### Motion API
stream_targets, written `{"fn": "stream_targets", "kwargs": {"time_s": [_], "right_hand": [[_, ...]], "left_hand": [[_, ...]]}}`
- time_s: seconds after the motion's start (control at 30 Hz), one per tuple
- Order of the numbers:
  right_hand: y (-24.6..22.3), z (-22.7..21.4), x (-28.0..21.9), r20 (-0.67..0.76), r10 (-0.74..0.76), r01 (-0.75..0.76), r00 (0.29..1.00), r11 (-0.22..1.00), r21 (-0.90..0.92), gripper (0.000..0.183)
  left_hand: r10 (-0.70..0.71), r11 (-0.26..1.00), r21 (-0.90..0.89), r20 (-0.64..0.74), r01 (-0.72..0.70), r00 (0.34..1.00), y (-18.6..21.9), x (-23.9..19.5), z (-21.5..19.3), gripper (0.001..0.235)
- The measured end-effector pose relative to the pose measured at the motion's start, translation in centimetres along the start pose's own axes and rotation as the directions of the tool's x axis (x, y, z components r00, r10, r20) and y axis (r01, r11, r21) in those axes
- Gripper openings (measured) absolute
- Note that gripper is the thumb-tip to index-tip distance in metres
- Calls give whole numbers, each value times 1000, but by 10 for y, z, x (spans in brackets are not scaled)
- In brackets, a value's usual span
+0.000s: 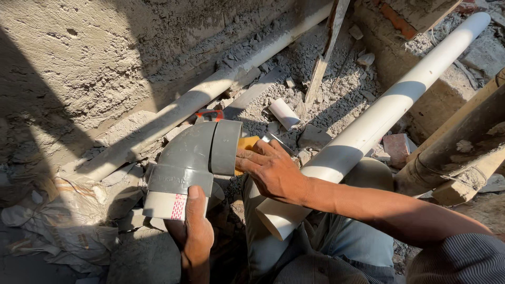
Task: The person cleans the surfaces of white PVC pipes and grey fittings using sandpaper, applies solvent cement from a bottle to the cleaned surfaces, and joins the pipes and fittings together.
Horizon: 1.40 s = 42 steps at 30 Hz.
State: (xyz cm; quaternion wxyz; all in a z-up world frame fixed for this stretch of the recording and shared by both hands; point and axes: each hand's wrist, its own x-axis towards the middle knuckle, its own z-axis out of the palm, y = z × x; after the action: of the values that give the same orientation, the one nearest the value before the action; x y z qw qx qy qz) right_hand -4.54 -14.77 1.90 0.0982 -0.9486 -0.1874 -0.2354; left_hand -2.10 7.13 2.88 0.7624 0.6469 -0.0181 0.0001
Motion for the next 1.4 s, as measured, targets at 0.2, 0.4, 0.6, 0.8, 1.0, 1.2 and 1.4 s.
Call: {"fn": "stream_targets", "kwargs": {"time_s": [0.2,0.4,0.6,0.8,1.0,1.2,1.4], "right_hand": [[24,-60,-7,379,577,-401,723,-96,911,30],[40,-52,-3,-475,266,-130,839,945,299,22],[26,-13,11,-82,-271,260,959,958,-123,26],[-6,-31,32,-30,202,-149,979,806,572,31],[28,-94,24,280,514,-403,811,142,904,33],[41,-57,38,-120,-196,193,973,980,-43,44],[16,19,-1,173,-78,73,982,997,35,35]], "left_hand": [[-51,931,-362,-30,37,998,-15,16,-17,47],[-122,917,-385,-15,107,992,-15,5,-11,43],[-55,990,-119,186,78,981,-13,-11,6,44],[161,979,-142,114,-145,980,-12,-1,-12,53],[264,953,-129,-94,-275,960,-14,4,-42,27],[190,966,-169,-50,-196,981,-17,0,-29,30],[500,865,46,-156,-499,852,-3,-10,-24,43]]}}
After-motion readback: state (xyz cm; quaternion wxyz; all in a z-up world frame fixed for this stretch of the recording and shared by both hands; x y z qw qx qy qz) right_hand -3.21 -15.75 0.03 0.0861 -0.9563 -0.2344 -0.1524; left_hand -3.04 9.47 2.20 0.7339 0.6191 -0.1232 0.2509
